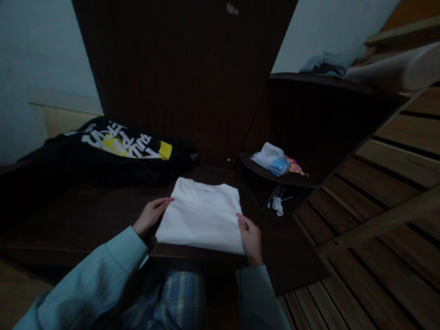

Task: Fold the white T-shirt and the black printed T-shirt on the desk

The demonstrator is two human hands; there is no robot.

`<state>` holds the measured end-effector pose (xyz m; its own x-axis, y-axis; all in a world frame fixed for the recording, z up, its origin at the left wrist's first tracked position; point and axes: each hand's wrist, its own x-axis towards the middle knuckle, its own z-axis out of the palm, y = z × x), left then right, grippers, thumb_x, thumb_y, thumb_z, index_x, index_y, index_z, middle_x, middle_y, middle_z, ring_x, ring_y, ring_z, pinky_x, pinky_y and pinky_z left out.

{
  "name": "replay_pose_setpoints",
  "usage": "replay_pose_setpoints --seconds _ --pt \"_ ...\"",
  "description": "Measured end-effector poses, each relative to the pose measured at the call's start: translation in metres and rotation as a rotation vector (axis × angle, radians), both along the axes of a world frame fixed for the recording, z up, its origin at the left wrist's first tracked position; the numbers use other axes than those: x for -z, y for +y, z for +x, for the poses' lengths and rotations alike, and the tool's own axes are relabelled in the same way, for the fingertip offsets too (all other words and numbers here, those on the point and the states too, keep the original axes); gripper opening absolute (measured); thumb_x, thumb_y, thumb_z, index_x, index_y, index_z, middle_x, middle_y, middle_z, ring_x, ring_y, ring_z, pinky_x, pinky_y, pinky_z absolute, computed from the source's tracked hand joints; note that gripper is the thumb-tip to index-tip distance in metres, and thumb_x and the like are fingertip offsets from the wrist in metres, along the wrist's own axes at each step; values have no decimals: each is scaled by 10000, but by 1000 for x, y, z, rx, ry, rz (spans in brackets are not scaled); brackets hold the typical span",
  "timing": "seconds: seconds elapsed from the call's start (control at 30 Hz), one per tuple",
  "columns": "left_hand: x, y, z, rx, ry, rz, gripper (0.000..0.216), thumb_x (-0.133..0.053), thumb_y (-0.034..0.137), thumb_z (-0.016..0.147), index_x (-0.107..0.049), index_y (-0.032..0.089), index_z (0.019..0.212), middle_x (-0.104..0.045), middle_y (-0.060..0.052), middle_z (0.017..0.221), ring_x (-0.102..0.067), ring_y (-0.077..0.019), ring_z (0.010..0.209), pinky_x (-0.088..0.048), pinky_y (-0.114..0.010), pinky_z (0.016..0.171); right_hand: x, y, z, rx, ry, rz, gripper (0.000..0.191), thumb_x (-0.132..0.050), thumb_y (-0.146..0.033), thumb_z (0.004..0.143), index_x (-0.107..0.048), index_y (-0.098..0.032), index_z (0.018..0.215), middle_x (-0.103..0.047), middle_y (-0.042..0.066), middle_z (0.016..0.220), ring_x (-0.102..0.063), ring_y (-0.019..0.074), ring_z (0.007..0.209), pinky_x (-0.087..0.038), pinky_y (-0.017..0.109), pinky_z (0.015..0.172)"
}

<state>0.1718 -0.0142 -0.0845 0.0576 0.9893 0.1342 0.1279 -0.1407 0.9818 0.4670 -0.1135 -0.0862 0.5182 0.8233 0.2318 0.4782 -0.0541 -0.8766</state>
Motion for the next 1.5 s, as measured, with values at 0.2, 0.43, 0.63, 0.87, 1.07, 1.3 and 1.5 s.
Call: replay_pose_setpoints --seconds 0.2,0.43,0.63,0.87,1.07,1.3,1.5 --pt "5 6 -1 -27 67 -6 224 -596 286 635 -680 140 784 -686 -83 801 -618 -201 767 -465 -293 706 4 3 3 -12 8 51 465 -524 -477 632 -684 -144 915 -666 117 986 -597 245 887 -442 365 824" --pt "-13 -36 -11 149 39 -80 528 -547 416 706 -502 131 1148 -584 15 658 -561 -131 638 -441 -234 608 4 -16 -1 39 96 81 589 -555 -484 643 -560 -112 1100 -647 74 774 -574 172 640 -466 289 610" --pt "-24 -77 -40 472 175 -41 682 -617 334 692 -358 212 1310 -636 -34 916 -580 -168 870 -440 -295 825 -5 -49 -2 -92 -3 -27 489 -589 -448 668 -587 -177 1074 -657 69 920 -591 211 840 -464 285 724" --pt "-19 -71 -41 522 442 121 595 -581 235 705 -430 245 1281 -621 -51 980 -567 -172 843 -442 -299 813 -11 -67 20 -340 75 -103 510 -630 -407 663 -570 -190 1121 -632 87 1064 -589 225 942 -474 320 799" --pt "-19 -67 -29 439 315 196 490 -570 248 710 -525 233 1197 -620 -60 1081 -577 -186 919 -440 -287 828 -4 -69 26 -372 -7 -110 527 -694 -407 579 -614 -207 1060 -638 82 1062 -608 231 917 -480 360 823" --pt "-21 -65 -31 277 308 128 442 -645 300 650 -555 197 1071 -647 18 663 -569 -131 596 -452 -239 641 5 -64 16 -158 44 57 475 -672 -475 585 -611 -184 956 -648 30 689 -596 171 654 -495 291 645" --pt "-21 -66 -32 206 341 130 429 -695 271 583 -551 207 982 -618 50 612 -554 -128 577 -436 -238 623 7 -63 13 -100 67 112 534 -663 -500 591 -564 -176 1003 -617 13 636 -552 143 580 -466 262 581"
